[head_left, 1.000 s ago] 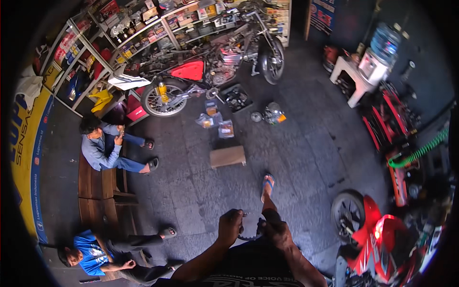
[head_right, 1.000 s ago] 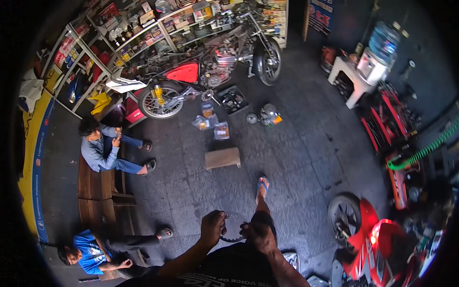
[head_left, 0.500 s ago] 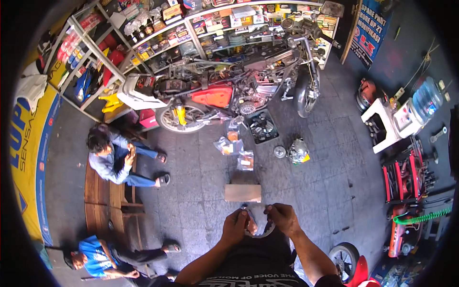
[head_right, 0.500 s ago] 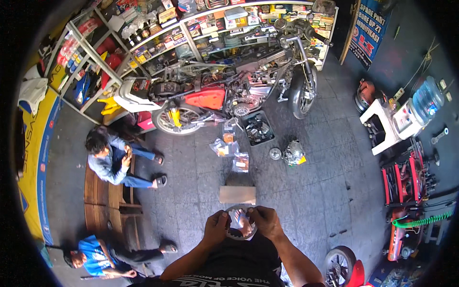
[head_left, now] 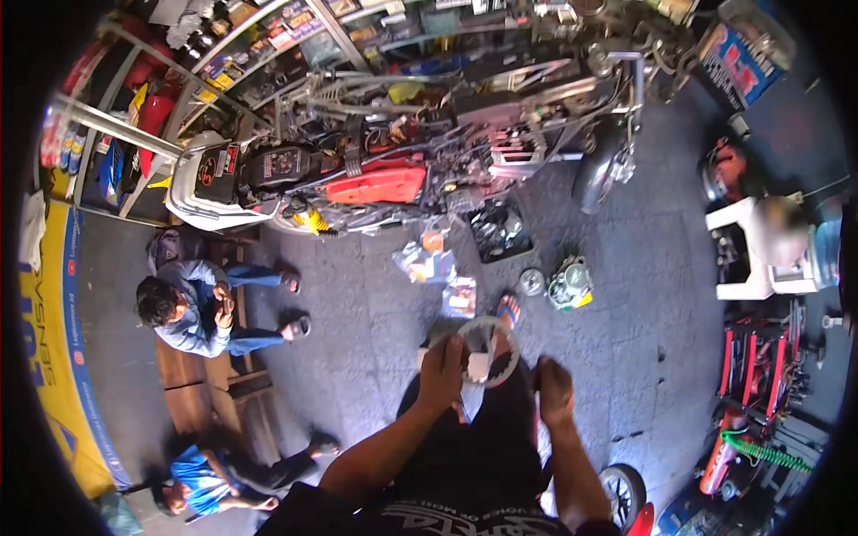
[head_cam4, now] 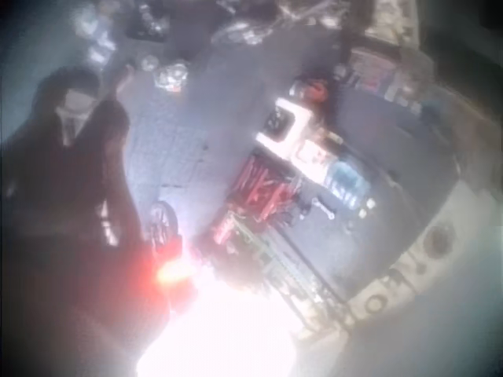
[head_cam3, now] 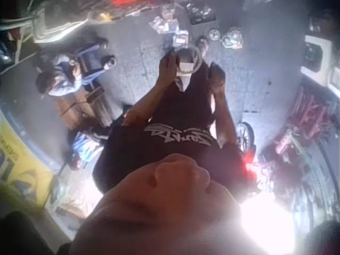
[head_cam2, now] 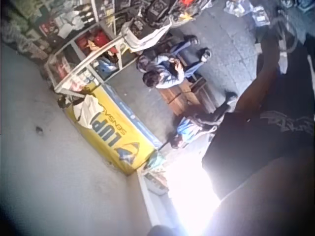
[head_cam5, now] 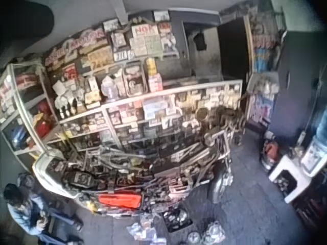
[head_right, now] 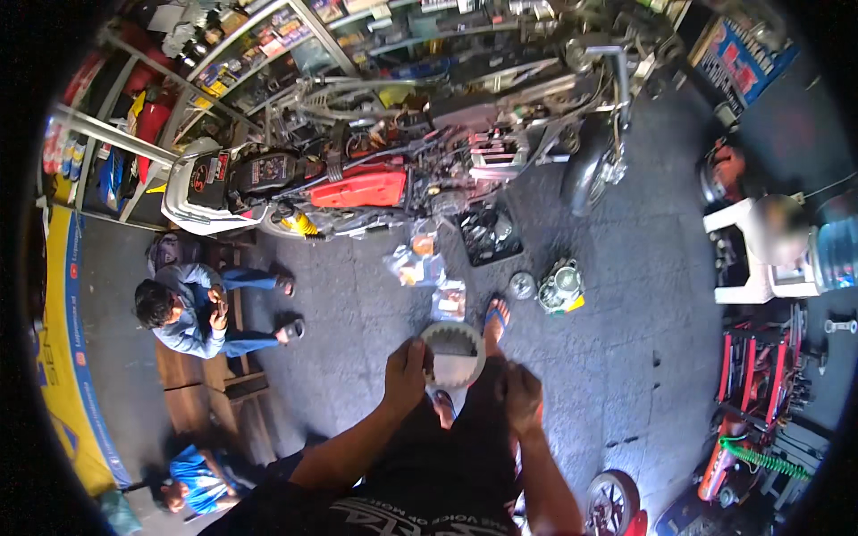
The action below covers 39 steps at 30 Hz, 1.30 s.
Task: The person replaces clutch plates in a motorcycle engine by removing old plates, unpacking new plates from plastic wrappers, and installing them into the clutch basket by hand.
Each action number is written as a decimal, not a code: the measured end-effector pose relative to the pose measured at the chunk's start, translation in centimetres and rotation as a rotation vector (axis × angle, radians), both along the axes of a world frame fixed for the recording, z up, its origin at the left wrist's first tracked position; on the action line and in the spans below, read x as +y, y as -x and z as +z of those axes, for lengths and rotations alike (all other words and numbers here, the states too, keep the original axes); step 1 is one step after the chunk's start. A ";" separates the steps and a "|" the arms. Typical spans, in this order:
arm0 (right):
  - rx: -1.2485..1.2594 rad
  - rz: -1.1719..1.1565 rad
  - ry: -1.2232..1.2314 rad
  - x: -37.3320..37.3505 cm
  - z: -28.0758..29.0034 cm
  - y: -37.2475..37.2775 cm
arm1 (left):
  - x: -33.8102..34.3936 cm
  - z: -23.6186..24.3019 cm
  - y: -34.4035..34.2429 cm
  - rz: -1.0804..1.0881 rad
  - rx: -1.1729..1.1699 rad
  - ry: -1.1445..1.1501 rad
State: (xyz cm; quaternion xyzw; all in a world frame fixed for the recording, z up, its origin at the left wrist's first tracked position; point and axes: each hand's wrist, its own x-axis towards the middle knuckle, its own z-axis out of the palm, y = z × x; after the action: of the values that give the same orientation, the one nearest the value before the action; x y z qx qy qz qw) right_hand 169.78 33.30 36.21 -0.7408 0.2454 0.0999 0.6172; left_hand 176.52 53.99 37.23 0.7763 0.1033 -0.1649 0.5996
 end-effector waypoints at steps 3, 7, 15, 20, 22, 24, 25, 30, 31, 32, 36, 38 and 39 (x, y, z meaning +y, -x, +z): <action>0.114 -0.114 -0.394 -0.5 0.2 -7.5 | -1.6 0.4 -5.9 -0.021 -0.043 0.023; 0.069 -0.038 -0.539 -0.6 -1.6 -13.8 | -2.4 0.4 -11.1 -0.057 0.039 0.048; 0.038 -0.269 -0.810 1.2 -12.7 -22.1 | -0.5 -10.0 -20.5 -0.050 0.285 0.158; -0.035 -0.375 -0.752 3.0 -32.8 -25.6 | 2.6 -28.7 -23.6 -0.134 0.308 0.261; -0.057 -0.450 -0.873 4.6 -39.2 -26.2 | 4.5 -34.1 -23.8 -0.137 0.288 0.459; -0.133 -0.387 -0.876 6.0 -43.7 -26.7 | 6.0 -37.2 -24.1 -0.216 0.222 0.397; -0.103 -0.180 -0.771 6.0 -45.8 -26.8 | 6.9 -38.5 -24.1 -0.273 0.182 0.278; -0.351 0.525 -0.634 7.8 -51.2 -30.0 | 10.2 -40.1 -22.2 -0.077 0.226 -0.212; -0.421 0.548 -0.619 8.0 -51.6 -30.4 | 10.1 -40.3 -22.1 -0.042 0.161 -0.222; -0.493 0.569 -0.601 8.4 -51.9 -30.7 | 9.8 -40.6 -21.8 -0.009 0.095 -0.230; -0.601 0.866 -0.461 10.8 -46.4 -33.4 | 11.6 -38.0 -19.5 0.156 -0.014 -0.217; -0.618 0.861 -0.329 12.0 -43.8 -33.0 | 12.1 -36.5 -19.0 0.112 -0.121 -0.212; -0.785 0.778 -0.325 12.8 -43.3 -32.6 | 12.5 -35.4 -18.7 0.112 -0.144 -0.184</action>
State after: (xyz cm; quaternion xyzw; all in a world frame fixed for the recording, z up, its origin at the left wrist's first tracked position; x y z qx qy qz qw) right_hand 202.36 46.10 -7.05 -0.6539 -0.3113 0.0734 0.6857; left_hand 195.23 66.52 1.80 0.8310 0.1179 -0.0651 0.5398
